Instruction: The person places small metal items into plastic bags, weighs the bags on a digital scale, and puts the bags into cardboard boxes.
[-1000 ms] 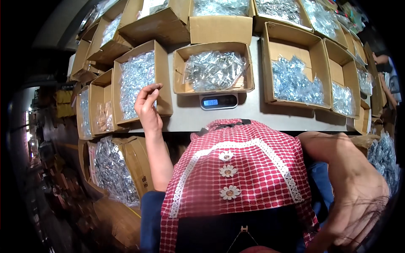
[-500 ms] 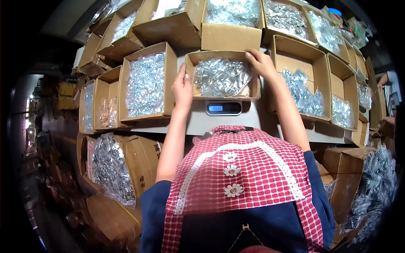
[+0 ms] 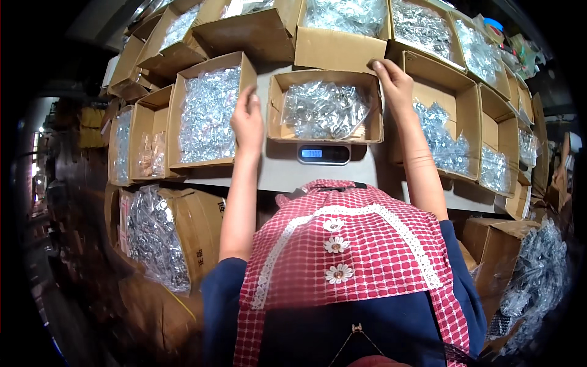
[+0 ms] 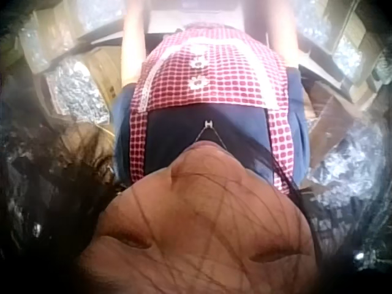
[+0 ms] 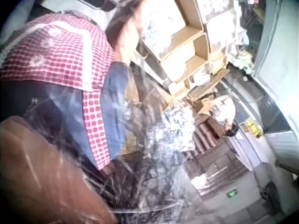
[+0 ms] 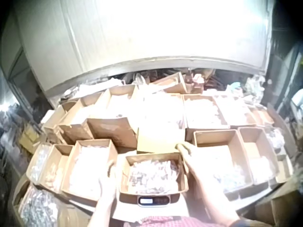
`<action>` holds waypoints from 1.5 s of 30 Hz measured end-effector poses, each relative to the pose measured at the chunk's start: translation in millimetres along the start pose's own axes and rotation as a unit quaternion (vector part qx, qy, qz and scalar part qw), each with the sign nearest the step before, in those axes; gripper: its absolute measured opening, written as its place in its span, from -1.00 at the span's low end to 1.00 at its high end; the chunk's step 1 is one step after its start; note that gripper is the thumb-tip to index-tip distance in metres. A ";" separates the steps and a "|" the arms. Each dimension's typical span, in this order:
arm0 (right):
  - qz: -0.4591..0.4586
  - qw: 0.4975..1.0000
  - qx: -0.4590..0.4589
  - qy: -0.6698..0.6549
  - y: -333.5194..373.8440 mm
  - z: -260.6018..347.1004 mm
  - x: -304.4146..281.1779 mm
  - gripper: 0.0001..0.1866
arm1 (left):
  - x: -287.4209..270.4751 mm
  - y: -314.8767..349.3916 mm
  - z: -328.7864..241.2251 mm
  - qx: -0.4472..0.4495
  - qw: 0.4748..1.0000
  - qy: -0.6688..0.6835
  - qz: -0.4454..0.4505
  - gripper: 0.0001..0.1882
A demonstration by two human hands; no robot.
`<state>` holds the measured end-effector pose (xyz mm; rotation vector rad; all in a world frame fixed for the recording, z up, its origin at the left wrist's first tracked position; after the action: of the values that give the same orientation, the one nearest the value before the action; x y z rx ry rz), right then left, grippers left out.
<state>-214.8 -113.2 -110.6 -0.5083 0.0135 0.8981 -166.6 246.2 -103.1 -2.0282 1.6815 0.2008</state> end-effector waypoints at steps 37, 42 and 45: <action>-0.047 0.976 0.101 -0.186 -4.5 -35.5 -19.4 -0.63 | -25.4 -15.8 3.1 0.039 0.986 -0.155 -0.038 -0.63; -0.054 0.996 0.074 -0.021 -7.6 -48.3 -16.8 -0.56 | -29.8 -11.8 -1.6 0.067 0.987 -0.132 -0.060 -0.59; -0.054 0.996 0.067 0.013 -6.1 -39.7 -16.7 -0.55 | -33.4 -10.3 -2.0 0.089 0.986 -0.120 -0.076 -0.58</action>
<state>-212.9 -145.7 -139.3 -0.3922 0.0693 0.7785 -164.8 275.8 -84.7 -1.9057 1.3427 0.2236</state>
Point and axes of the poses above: each hand's wrist, its own y-axis away from the middle knuckle, its own x-axis out of the palm, z = x × y, the point moved 9 cm from there along -y, towards the middle knuckle, and after that the axes turned 7 degrees about -z, right-handed, at the moved point
